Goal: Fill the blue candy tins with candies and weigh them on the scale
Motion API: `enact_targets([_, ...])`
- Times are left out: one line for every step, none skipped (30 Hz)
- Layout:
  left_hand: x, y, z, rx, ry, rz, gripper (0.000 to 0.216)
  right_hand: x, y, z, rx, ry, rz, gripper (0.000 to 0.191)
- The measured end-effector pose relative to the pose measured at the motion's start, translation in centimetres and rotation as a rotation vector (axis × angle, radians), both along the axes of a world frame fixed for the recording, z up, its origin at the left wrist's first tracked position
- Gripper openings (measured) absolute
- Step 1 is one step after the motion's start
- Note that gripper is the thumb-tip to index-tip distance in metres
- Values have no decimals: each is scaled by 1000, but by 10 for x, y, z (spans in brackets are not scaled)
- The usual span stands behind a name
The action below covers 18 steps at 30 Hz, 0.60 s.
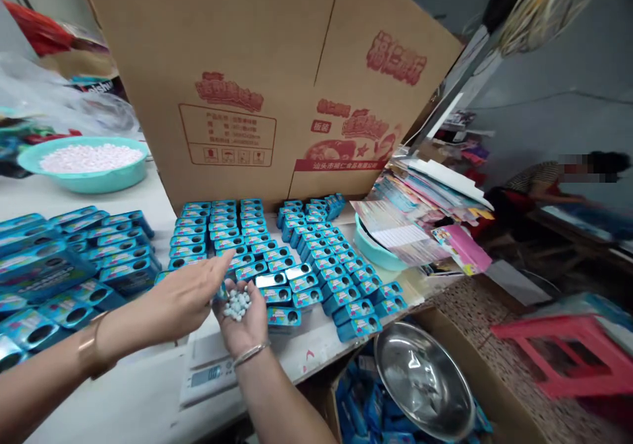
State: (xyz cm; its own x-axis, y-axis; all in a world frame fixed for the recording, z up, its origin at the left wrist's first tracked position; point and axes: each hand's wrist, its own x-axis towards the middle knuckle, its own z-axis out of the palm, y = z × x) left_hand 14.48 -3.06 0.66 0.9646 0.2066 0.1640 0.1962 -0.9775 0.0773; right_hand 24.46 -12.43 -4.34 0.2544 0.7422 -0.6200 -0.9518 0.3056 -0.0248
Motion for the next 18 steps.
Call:
enact_targets([0, 0, 3, -8, 14, 13, 86, 0, 0, 0, -1, 4, -4, 26])
enact_targets([1, 0, 6, -17, 27, 22, 87, 1, -1, 0, -1, 4, -9, 25])
enact_targets([0, -1, 10, -29, 37, 17, 87, 1, -2, 0, 1, 3, -12, 23])
enact_targets([0, -2, 13, -36, 34, 2, 87, 1, -2, 0, 1, -3, -10, 22])
enact_targets([-1, -4, 15, -32, 23, -6, 88, 1, -2, 0, -1, -11, -5, 21])
enact_targets([-1, -6, 17, -17, 3, -6, 89, 1, -3, 1, 0, -21, 2, 21])
enact_targets([-2, -7, 17, 3, -13, -9, 89, 1, -3, 1, 5, -30, 10, 21])
enact_targets([-3, -8, 17, 17, -16, -16, 89, 0, -3, 1, 13, -34, 18, 22])
enact_targets([-3, -8, 15, 27, -10, -26, 90, -1, -3, 1, 21, -35, 24, 22])
enact_targets([-4, -9, 13, 31, -2, -37, 91, -1, -2, 1, 26, -29, 25, 23])
enact_targets([-5, -8, 12, 34, 5, -49, 91, -2, -2, 1, 25, -20, 24, 23])
enact_targets([-6, -8, 11, 41, 5, -59, 92, -3, -2, 2, 16, -12, 23, 23])
enact_targets([-8, -7, 12, 53, 2, -60, 93, -3, -2, 3, 5, -9, 24, 23])
enact_targets([-8, -7, 14, 71, -9, -61, 94, -3, -2, 5, -4, -8, 26, 23])
enact_targets([-9, -7, 17, 86, -19, -68, 94, -3, -3, 7, -11, -10, 29, 24])
enact_targets([-10, -8, 20, 93, -23, -77, 95, -3, -3, 8, -15, -11, 33, 24])
enact_targets([-10, -10, 24, 92, -21, -82, 95, -2, -3, 10, -13, -12, 34, 25])
enact_targets([-10, -12, 27, 84, -11, -79, 96, -2, -2, 11, -6, -9, 36, 25])
